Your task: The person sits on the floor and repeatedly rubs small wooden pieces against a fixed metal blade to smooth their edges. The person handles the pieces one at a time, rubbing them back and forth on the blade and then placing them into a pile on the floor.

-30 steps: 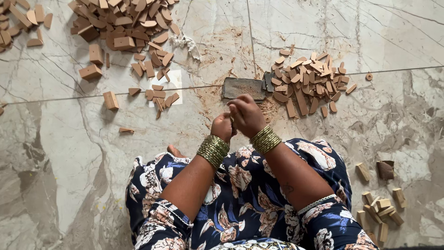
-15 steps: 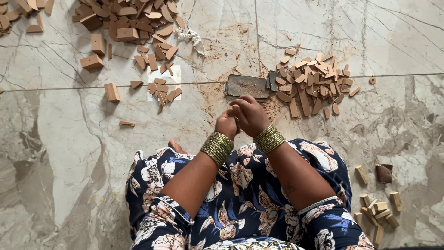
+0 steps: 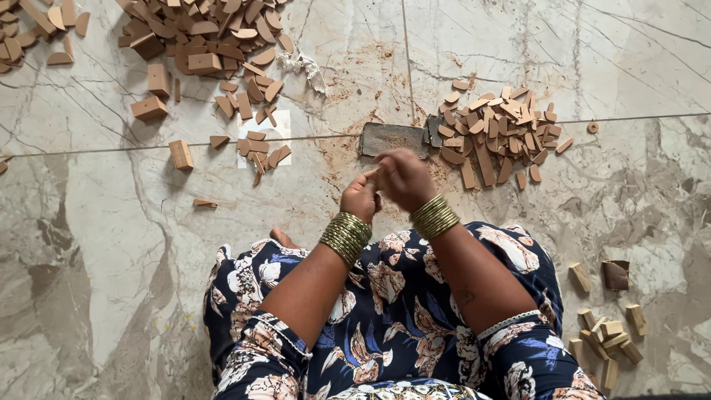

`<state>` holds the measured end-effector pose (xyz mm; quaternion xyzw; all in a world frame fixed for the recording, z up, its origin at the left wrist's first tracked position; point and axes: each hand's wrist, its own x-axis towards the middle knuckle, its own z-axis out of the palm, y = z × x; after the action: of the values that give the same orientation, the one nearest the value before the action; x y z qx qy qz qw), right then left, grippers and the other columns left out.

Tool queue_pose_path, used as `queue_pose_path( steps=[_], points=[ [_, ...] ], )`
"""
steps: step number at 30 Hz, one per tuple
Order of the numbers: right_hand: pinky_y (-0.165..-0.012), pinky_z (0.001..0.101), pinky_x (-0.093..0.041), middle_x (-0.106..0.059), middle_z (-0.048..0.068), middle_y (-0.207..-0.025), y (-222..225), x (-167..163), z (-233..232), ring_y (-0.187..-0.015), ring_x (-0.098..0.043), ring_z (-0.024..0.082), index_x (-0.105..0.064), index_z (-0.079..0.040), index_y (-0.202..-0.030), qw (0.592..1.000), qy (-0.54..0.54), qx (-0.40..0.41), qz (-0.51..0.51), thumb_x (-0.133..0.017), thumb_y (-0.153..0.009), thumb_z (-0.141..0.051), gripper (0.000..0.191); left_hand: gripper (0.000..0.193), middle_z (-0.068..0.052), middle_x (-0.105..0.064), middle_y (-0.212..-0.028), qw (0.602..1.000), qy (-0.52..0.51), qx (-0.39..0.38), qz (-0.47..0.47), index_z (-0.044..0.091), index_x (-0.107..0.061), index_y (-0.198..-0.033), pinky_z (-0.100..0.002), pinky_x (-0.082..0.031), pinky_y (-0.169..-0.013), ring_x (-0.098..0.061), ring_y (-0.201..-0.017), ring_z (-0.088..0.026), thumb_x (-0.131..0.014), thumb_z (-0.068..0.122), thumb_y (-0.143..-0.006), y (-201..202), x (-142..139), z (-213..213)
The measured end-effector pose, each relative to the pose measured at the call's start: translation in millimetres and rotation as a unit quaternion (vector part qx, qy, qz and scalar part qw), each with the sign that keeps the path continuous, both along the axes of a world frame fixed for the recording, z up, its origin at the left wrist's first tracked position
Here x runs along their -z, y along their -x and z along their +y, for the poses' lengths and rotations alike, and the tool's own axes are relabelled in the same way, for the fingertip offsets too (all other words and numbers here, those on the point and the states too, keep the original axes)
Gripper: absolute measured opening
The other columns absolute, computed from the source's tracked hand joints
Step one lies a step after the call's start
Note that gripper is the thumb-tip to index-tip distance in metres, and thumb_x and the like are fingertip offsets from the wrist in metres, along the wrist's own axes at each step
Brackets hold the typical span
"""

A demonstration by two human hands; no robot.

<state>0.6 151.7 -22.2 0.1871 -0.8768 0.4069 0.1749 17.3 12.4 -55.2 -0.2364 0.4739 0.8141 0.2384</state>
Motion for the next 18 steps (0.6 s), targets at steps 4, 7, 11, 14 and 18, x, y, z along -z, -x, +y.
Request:
queue_pose_path(
  steps=[4, 7, 11, 14, 18],
  points=[
    [-0.074, 0.0407, -0.059, -0.071, 0.017, -0.096, -9, -6, -11, -0.087, -0.070, 0.028, -0.071, 0.000, -0.107, 0.992, -0.005, 0.015, -0.125, -0.045, -0.108, -0.037, 0.045, 0.031, 0.003, -0.055, -0.067, 0.998, -0.009, 0.014, -0.055, 0.010, -0.066, -0.125, -0.023, -0.042, -0.041, -0.045, -0.047, -0.006, -0.049, 0.016, -0.101, -3, 10, 2],
    [-0.077, 0.0397, -0.060, -0.072, 0.015, -0.094, 1, 2, 5, -0.088, -0.071, 0.027, -0.071, -0.001, -0.109, 0.988, -0.036, 0.054, -0.143, -0.045, -0.109, -0.039, 0.046, 0.035, 0.001, -0.072, -0.085, 0.998, -0.011, 0.062, -0.020, 0.005, -0.063, -0.130, -0.023, -0.043, -0.045, -0.045, -0.051, -0.004, -0.049, 0.008, -0.099, -6, 11, 4],
    [-0.075, 0.0412, -0.059, -0.073, 0.014, -0.092, 16, 19, 29, -0.086, -0.072, 0.025, -0.073, -0.002, -0.109, 0.964, 0.053, 0.167, -0.200, -0.051, -0.104, -0.044, 0.047, 0.030, 0.001, -0.059, -0.076, 0.995, -0.031, 0.090, -0.020, 0.007, -0.063, -0.129, -0.022, -0.044, -0.045, -0.048, -0.051, -0.005, -0.052, 0.019, -0.104, -7, 5, 6],
    [-0.074, 0.0397, -0.061, -0.074, 0.011, -0.091, 16, 28, 22, -0.083, -0.072, 0.024, -0.072, -0.004, -0.106, 0.944, 0.181, 0.150, -0.231, -0.050, -0.104, -0.043, 0.045, 0.028, 0.002, -0.059, -0.076, 0.997, -0.062, 0.037, -0.004, 0.009, -0.061, -0.128, -0.022, -0.045, -0.047, -0.048, -0.052, -0.005, -0.051, 0.019, -0.104, -4, 1, 3],
    [-0.085, 0.0426, -0.055, -0.073, 0.014, -0.101, 0, 23, -5, -0.096, -0.068, 0.030, -0.074, -0.006, -0.104, 0.997, -0.014, 0.037, -0.067, -0.053, -0.107, -0.032, 0.034, 0.026, 0.001, -0.061, -0.077, 0.998, -0.063, 0.011, -0.027, 0.011, -0.062, -0.124, -0.025, -0.048, -0.051, -0.051, -0.055, -0.006, -0.050, 0.017, -0.102, 0, 1, -2]
  ],
)
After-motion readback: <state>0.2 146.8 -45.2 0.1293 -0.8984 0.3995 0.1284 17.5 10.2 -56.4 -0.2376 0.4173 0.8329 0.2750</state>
